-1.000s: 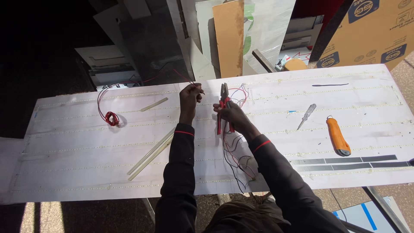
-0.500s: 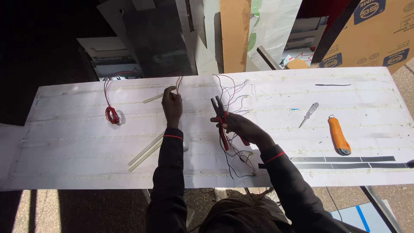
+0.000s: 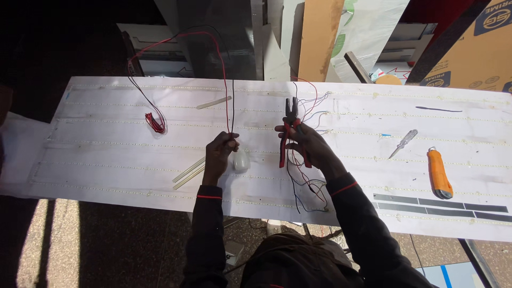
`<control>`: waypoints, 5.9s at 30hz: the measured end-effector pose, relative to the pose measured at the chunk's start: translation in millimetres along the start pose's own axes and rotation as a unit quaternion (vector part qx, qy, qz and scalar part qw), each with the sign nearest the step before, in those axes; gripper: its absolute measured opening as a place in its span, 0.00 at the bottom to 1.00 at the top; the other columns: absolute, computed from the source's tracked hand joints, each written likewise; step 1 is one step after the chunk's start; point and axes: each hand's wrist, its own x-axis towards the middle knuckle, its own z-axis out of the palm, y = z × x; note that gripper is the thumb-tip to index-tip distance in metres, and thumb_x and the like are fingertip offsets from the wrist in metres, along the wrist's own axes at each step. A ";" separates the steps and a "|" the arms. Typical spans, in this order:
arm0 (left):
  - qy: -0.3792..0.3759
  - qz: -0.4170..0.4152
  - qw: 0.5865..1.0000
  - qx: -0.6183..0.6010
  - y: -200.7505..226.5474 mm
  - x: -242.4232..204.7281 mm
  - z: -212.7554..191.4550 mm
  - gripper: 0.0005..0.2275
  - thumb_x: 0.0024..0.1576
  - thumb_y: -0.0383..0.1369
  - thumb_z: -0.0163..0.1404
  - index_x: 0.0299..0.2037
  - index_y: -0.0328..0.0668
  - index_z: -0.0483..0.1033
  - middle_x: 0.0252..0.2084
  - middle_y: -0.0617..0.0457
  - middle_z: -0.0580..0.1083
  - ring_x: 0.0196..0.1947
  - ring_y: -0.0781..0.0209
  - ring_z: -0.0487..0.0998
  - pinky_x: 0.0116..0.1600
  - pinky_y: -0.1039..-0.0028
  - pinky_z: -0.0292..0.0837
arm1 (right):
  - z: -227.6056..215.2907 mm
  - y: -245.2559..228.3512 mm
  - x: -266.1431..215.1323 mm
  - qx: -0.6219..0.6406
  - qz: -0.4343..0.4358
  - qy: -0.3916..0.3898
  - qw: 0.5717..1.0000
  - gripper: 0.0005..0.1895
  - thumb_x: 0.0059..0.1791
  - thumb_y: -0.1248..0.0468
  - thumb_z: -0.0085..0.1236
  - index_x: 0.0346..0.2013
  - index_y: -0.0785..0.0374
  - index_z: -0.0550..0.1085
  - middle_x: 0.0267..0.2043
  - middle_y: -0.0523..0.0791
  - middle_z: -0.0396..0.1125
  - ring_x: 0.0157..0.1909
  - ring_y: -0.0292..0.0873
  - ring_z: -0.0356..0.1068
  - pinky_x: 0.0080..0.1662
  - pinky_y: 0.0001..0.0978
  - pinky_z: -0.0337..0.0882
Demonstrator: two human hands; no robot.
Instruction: The person strips insulation from multiple colored wires using pliers and then twists the exposed ends together by hand. The person repeats this process for several wire pairs on a white workbench.
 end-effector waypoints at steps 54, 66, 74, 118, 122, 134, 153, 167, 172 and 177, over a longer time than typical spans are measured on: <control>0.156 0.027 0.870 0.467 48.7 -32.0 -106.9 0.15 0.67 0.27 0.61 0.62 0.38 0.78 0.63 0.43 0.69 0.69 0.34 0.70 0.67 0.43 0.70 | 61.8 1.5 5.8 -0.108 -0.032 -0.082 0.990 0.30 0.62 0.59 0.54 0.79 0.62 0.64 0.68 0.55 0.74 0.65 0.50 0.78 0.54 0.33 0.80; -0.084 -0.058 0.960 0.260 25.6 -25.0 -23.3 0.12 0.70 0.31 0.59 0.62 0.41 0.82 0.53 0.41 0.82 0.58 0.41 0.84 0.59 0.56 0.81 | -51.2 -29.6 -109.7 -0.206 -0.005 0.194 0.959 0.11 0.59 0.62 0.59 0.54 0.65 0.76 0.32 0.51 0.75 0.29 0.41 0.69 0.29 0.25 0.65; -0.239 -0.128 0.934 0.231 30.0 -40.4 38.4 0.14 0.71 0.36 0.58 0.65 0.44 0.82 0.54 0.42 0.83 0.59 0.42 0.85 0.62 0.55 0.82 | -118.9 6.3 -175.8 -0.621 0.101 0.321 0.708 0.32 0.57 0.63 0.65 0.78 0.54 0.75 0.52 0.59 0.80 0.56 0.67 0.79 0.56 0.61 0.74; -0.245 -0.121 0.940 0.204 25.2 -148.1 330.2 0.06 0.71 0.29 0.59 0.55 0.40 0.85 0.51 0.43 0.82 0.56 0.45 0.87 0.56 0.62 0.87 | -297.8 61.0 -396.7 -0.305 -0.230 0.503 0.775 0.09 0.62 0.67 0.63 0.56 0.57 0.85 0.45 0.48 0.81 0.48 0.43 0.79 0.48 0.36 0.77; -0.200 -0.087 0.951 0.218 34.4 -114.9 304.1 0.07 0.72 0.30 0.57 0.55 0.37 0.84 0.51 0.40 0.82 0.55 0.44 0.87 0.58 0.63 0.85 | -286.5 75.8 -399.9 -0.295 -0.218 0.496 0.787 0.09 0.64 0.70 0.60 0.58 0.63 0.84 0.43 0.51 0.79 0.47 0.42 0.76 0.47 0.34 0.77; 0.092 -0.054 0.982 0.157 42.6 -156.7 194.1 0.06 0.73 0.25 0.53 0.56 0.34 0.80 0.42 0.45 0.81 0.42 0.65 0.82 0.47 0.74 0.84 | -215.8 85.8 -308.8 -0.383 -0.246 0.286 0.843 0.06 0.65 0.68 0.67 0.56 0.60 0.86 0.44 0.51 0.78 0.46 0.48 0.78 0.43 0.35 0.75; -0.020 -0.236 0.969 0.075 27.0 -235.8 243.3 0.08 0.71 0.30 0.59 0.56 0.38 0.84 0.42 0.41 0.84 0.40 0.63 0.81 0.45 0.70 0.82 | -125.3 54.3 -187.9 -0.593 -0.041 -0.014 0.804 0.10 0.58 0.64 0.60 0.52 0.67 0.76 0.45 0.59 0.72 0.44 0.68 0.78 0.44 0.60 0.76; -0.109 -0.271 0.940 0.175 5.7 -237.3 264.0 0.10 0.70 0.33 0.58 0.60 0.46 0.85 0.49 0.39 0.85 0.53 0.45 0.87 0.59 0.56 0.81 | -138.1 54.9 -194.5 -0.606 -0.122 -0.082 0.782 0.12 0.56 0.69 0.64 0.55 0.64 0.83 0.52 0.58 0.72 0.55 0.66 0.73 0.54 0.57 0.75; -0.125 -0.262 0.941 0.174 0.1 -236.4 271.6 0.11 0.70 0.34 0.58 0.60 0.44 0.85 0.48 0.39 0.85 0.51 0.46 0.87 0.57 0.56 0.81 | -130.3 63.9 -193.2 -0.617 -0.061 -0.009 0.785 0.10 0.58 0.66 0.63 0.53 0.52 0.85 0.50 0.48 0.70 0.52 0.56 0.74 0.53 0.52 0.76; -0.104 -0.252 0.950 0.149 0.6 -232.2 273.2 0.10 0.70 0.33 0.58 0.59 0.44 0.85 0.44 0.43 0.83 0.45 0.54 0.84 0.54 0.60 0.81 | -119.2 70.4 -194.3 -0.649 -0.064 0.019 0.758 0.07 0.58 0.67 0.60 0.51 0.58 0.79 0.45 0.47 0.65 0.40 0.52 0.71 0.42 0.48 0.69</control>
